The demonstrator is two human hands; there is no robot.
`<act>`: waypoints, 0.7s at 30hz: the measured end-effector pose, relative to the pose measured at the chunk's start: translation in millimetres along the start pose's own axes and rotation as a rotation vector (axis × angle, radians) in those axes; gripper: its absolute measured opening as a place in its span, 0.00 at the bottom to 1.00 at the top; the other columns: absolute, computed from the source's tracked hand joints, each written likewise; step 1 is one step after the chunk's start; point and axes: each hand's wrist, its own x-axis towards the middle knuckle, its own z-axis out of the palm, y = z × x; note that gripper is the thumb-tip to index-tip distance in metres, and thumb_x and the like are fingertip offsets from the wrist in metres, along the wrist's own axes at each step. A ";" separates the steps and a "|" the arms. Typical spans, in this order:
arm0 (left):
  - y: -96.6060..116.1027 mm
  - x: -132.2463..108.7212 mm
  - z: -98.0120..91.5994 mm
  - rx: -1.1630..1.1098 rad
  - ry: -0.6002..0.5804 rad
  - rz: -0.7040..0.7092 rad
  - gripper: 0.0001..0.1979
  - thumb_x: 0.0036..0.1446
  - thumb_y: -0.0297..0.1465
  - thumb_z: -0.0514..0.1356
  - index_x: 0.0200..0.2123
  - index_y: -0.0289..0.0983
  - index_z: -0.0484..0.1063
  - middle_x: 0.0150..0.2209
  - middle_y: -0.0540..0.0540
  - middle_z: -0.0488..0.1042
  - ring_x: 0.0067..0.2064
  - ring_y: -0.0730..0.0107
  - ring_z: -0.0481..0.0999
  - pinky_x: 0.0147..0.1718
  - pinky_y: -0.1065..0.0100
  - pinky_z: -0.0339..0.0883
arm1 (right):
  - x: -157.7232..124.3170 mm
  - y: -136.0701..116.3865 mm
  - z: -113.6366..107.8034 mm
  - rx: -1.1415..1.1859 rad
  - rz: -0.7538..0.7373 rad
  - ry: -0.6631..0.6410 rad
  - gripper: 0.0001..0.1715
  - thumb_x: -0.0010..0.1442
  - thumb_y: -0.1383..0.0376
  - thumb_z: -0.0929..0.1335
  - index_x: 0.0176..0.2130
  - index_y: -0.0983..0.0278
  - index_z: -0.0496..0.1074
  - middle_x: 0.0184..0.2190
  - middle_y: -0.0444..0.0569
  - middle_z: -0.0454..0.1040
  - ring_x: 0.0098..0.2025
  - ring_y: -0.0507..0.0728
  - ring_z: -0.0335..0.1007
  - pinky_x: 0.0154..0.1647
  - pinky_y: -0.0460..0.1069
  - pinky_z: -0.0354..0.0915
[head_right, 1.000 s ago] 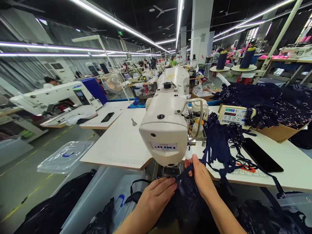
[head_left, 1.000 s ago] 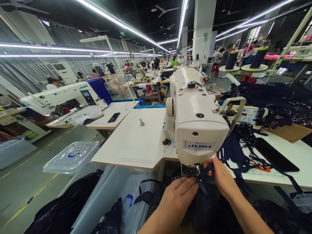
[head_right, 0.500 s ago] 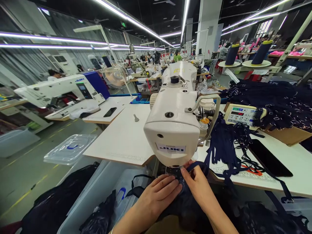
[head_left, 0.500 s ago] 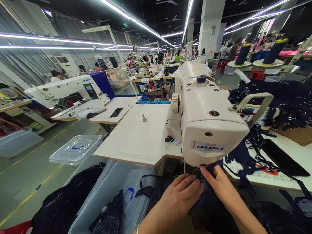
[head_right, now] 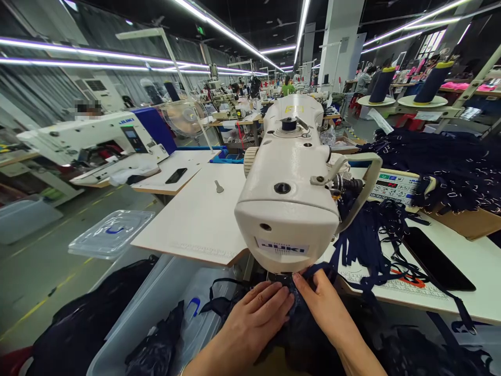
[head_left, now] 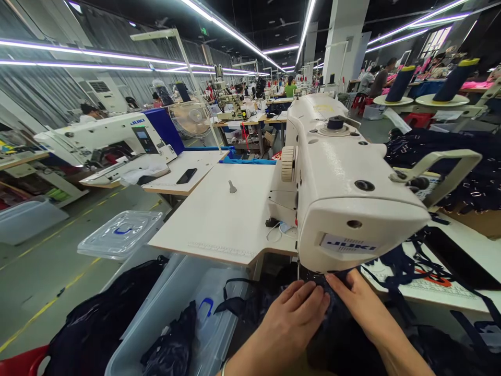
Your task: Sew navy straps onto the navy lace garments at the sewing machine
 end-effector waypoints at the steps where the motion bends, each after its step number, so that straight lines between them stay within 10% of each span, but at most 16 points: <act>1: 0.4 -0.1 1.1 0.005 0.003 -0.004 0.15 0.66 0.27 0.53 0.55 0.33 0.67 0.50 0.44 0.74 0.55 0.67 0.69 0.59 0.64 0.60 | -0.4 -1.5 -0.3 -0.002 0.005 0.003 0.23 0.57 0.47 0.67 0.43 0.61 0.69 0.39 0.48 0.74 0.51 0.62 0.66 0.50 0.52 0.62; 15: -1.5 14.6 -12.8 -0.011 -0.175 -0.015 0.15 0.67 0.30 0.51 0.55 0.34 0.66 0.52 0.44 0.70 0.53 0.68 0.68 0.52 0.66 0.63 | -11.5 -1.3 -2.0 0.030 -0.021 0.096 0.21 0.60 0.45 0.63 0.37 0.60 0.67 0.26 0.41 0.66 0.31 0.54 0.64 0.34 0.47 0.65; 21: 11.6 11.6 -2.7 0.160 -0.156 -0.007 0.18 0.67 0.34 0.51 0.55 0.31 0.67 0.54 0.40 0.67 0.52 0.63 0.68 0.50 0.66 0.63 | 11.3 -6.0 -3.3 -0.219 -0.157 0.139 0.18 0.55 0.55 0.65 0.40 0.63 0.74 0.38 0.53 0.78 0.47 0.64 0.71 0.50 0.55 0.65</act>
